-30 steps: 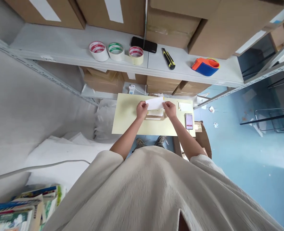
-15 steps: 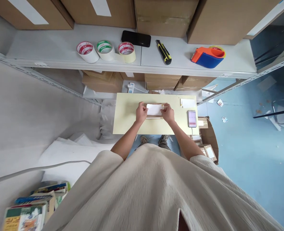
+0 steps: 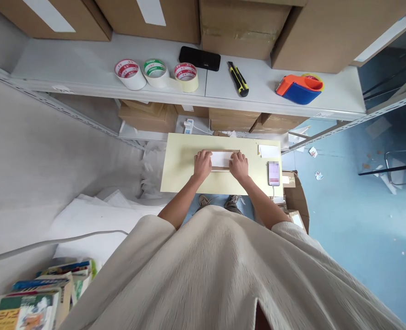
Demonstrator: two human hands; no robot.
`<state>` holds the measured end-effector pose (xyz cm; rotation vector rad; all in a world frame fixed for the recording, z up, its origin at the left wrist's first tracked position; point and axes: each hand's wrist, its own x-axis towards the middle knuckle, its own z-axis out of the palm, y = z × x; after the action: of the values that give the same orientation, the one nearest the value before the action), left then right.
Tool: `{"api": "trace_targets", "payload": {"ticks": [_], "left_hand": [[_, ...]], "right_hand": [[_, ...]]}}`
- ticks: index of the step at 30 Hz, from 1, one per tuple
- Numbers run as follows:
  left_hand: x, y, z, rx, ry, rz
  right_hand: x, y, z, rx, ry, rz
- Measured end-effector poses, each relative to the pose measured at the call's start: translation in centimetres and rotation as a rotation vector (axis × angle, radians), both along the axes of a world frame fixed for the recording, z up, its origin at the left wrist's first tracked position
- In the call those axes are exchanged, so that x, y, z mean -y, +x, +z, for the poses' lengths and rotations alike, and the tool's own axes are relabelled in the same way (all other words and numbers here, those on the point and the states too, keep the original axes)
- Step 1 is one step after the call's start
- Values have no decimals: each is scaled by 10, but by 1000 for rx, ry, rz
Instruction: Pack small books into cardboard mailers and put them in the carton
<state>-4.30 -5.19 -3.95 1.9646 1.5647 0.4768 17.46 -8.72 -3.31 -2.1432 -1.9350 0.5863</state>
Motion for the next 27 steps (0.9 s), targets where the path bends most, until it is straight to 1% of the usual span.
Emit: {"api": "trace_targets", "payload": {"ticks": [2, 3, 4, 6, 9, 12, 15, 17, 19, 21, 24, 27], "left_hand": [[4, -3, -1, 64, 7, -157], [7, -5, -3, 82, 9, -214], [9, -6, -4, 91, 8, -248], [14, -6, -8, 98, 7, -243], [22, -1, -10, 117, 12, -146], [29, 11, -9, 90, 7, -23], [34, 24, -7, 50, -12, 141], [34, 27, -9, 75, -26, 294], [32, 26, -12, 167, -60, 438], [29, 22, -16, 282, -110, 529], [25, 19, -17, 347, -152, 558], [24, 22, -13, 288, -154, 535]], "right_hand": [[5, 2, 2, -12, 19, 138], [7, 3, 2, -19, 24, 214], [10, 6, 2, -22, 24, 277], [15, 14, -1, -4, 14, 343], [19, 28, -7, 33, 2, 349], [16, 37, -12, 30, 9, 379], [11, 42, -14, 25, 8, 387], [9, 47, -15, 13, 8, 326], [8, 53, -16, -43, 1, 229], [9, 58, -17, -143, -25, 165], [12, 57, -20, -280, -67, 183], [18, 46, -20, -310, -61, 170]]}}
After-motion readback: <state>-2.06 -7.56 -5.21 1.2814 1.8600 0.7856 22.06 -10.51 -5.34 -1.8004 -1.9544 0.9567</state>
